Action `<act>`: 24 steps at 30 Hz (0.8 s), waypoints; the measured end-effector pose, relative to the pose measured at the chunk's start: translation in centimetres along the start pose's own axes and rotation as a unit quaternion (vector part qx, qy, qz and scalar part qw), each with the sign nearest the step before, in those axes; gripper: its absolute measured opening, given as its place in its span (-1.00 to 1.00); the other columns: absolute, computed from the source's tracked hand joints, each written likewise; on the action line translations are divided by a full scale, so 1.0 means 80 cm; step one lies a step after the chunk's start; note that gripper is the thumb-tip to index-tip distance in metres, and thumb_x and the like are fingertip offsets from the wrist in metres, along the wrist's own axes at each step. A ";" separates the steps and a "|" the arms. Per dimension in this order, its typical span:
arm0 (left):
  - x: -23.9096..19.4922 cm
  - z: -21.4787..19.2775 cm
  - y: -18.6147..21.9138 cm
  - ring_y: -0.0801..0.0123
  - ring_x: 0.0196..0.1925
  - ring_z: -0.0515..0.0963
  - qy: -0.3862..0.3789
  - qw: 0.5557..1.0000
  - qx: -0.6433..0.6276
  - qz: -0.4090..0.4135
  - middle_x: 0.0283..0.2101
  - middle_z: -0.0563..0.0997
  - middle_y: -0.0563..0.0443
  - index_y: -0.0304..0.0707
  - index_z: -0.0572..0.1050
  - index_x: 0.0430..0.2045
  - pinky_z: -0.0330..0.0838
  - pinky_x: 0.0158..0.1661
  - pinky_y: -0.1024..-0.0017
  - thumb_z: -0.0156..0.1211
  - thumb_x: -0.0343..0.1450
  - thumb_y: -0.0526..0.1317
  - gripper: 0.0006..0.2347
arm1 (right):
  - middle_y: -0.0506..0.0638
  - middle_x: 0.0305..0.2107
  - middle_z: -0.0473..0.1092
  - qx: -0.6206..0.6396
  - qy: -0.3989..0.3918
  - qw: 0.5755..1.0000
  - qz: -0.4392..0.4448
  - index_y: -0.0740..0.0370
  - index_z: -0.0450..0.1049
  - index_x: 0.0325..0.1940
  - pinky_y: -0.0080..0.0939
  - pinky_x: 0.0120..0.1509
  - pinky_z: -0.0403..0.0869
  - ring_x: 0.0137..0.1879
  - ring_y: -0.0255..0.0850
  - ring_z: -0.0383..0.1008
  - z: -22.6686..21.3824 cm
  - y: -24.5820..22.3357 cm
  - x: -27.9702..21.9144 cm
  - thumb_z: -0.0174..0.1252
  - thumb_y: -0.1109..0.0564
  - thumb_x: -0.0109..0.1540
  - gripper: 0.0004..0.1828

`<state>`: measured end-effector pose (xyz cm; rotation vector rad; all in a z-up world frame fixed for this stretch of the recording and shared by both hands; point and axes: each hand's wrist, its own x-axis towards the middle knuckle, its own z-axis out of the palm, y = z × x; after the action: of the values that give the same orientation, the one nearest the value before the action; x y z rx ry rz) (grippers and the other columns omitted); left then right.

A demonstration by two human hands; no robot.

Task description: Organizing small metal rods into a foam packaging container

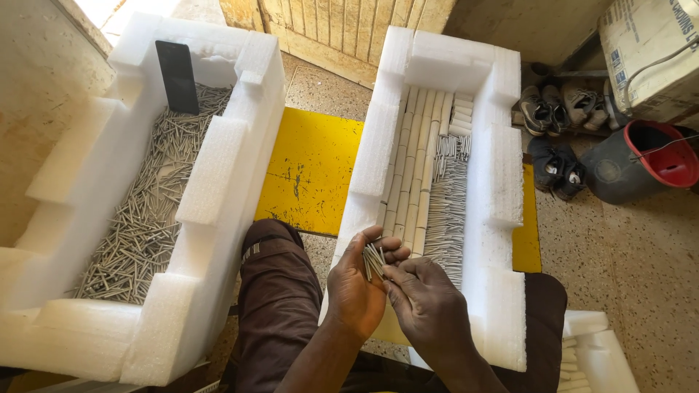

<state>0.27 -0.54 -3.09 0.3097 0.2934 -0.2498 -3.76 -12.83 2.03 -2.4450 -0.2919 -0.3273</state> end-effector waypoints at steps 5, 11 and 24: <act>-0.007 0.017 0.003 0.06 0.05 0.61 0.031 0.999 0.031 -0.025 -0.05 0.57 -0.26 -0.30 0.34 0.17 0.56 0.12 0.16 -0.29 0.67 -0.04 -0.65 | 0.02 -0.08 0.57 0.016 -0.007 1.000 0.004 0.23 0.68 0.01 -0.28 -0.04 0.68 -0.07 -0.21 0.65 0.009 -0.002 -0.003 0.36 0.18 0.19 -0.70; -0.008 0.026 -0.001 0.17 -0.01 0.58 0.037 0.996 0.074 -0.038 -0.03 0.57 -0.22 -0.27 0.35 0.23 0.53 0.05 0.24 -0.23 0.61 0.09 -0.54 | -0.04 -0.16 0.59 0.007 0.007 0.999 0.033 0.22 0.66 -0.05 -0.30 -0.14 0.68 -0.17 -0.26 0.67 0.010 0.000 0.003 0.38 0.21 0.16 -0.73; 0.071 0.078 -0.012 0.25 -0.33 0.51 0.090 0.942 0.299 -0.119 -0.27 0.50 -0.12 -0.42 0.39 0.31 0.49 -0.38 0.37 0.02 0.57 -0.22 -0.60 | -0.09 -0.32 0.59 -0.022 0.167 0.978 0.121 0.19 0.65 -0.10 -0.33 -0.35 0.55 -0.40 -0.31 0.55 -0.050 0.059 -0.034 0.36 0.16 0.19 -0.80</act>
<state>6.81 -4.65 0.54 0.9056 0.4341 -0.5524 -5.62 -19.36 1.53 -2.3836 0.1576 -0.6315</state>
